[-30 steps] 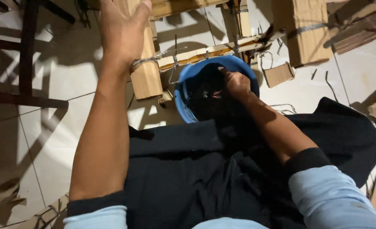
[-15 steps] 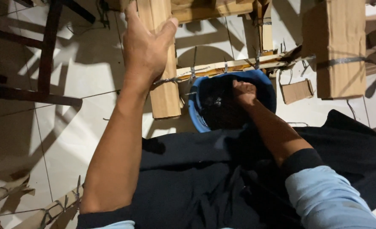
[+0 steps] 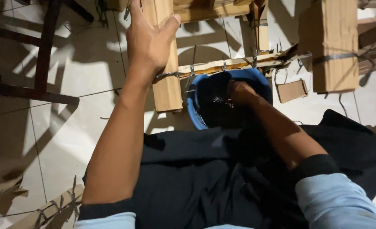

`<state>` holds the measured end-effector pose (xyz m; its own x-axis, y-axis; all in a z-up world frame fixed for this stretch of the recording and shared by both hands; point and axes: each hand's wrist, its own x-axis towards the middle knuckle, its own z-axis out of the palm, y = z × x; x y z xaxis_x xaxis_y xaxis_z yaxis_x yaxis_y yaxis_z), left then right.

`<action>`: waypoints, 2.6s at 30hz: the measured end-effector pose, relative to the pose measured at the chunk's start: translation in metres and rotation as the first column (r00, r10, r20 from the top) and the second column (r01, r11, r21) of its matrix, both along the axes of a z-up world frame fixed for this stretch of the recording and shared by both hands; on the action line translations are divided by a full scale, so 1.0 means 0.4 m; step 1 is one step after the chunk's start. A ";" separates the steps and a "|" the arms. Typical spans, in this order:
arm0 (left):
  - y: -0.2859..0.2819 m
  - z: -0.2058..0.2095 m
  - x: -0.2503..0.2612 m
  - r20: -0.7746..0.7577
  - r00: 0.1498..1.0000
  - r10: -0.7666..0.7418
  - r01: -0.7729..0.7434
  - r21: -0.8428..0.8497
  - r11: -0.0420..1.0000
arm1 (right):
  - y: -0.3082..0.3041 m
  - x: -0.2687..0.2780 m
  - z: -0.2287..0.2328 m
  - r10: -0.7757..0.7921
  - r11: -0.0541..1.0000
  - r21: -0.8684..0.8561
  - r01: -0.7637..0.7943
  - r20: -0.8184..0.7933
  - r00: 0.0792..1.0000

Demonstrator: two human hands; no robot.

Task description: The person secures cardboard padding to the legs and frame of wooden chairs using plastic wire and a bucket of ties while sitting on the floor.

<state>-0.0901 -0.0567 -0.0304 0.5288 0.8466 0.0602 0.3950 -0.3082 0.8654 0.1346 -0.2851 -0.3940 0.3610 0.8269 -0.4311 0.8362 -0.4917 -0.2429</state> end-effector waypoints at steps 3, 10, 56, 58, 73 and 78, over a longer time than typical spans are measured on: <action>-0.014 0.021 -0.007 -0.032 0.999 0.004 -0.003 0.006 1.000 | -0.034 0.061 0.008 0.001 0.985 0.163 0.056 -0.332 0.943; 0.018 -0.045 -0.007 0.062 0.998 -0.031 0.023 0.134 0.991 | -0.100 0.037 0.313 0.131 0.832 0.291 0.472 -0.930 0.343; -0.011 -0.001 -0.001 -0.062 0.991 0.115 -0.116 -0.025 0.993 | -0.173 -0.133 0.639 -0.208 0.669 0.190 0.718 -0.881 0.426; -0.008 -0.004 -0.001 -0.079 0.991 0.111 -0.115 -0.058 0.992 | -0.169 -0.127 0.613 0.130 0.632 0.364 0.685 -0.920 0.370; -0.009 0.007 0.000 -0.114 0.989 0.094 -0.105 -0.088 0.991 | -0.134 -0.214 0.812 -0.215 0.745 0.299 0.596 -0.738 0.639; -0.022 0.027 -0.005 -0.110 0.989 0.098 -0.112 -0.126 0.986 | -0.089 -0.233 0.908 -0.290 0.734 0.337 0.590 -0.630 0.721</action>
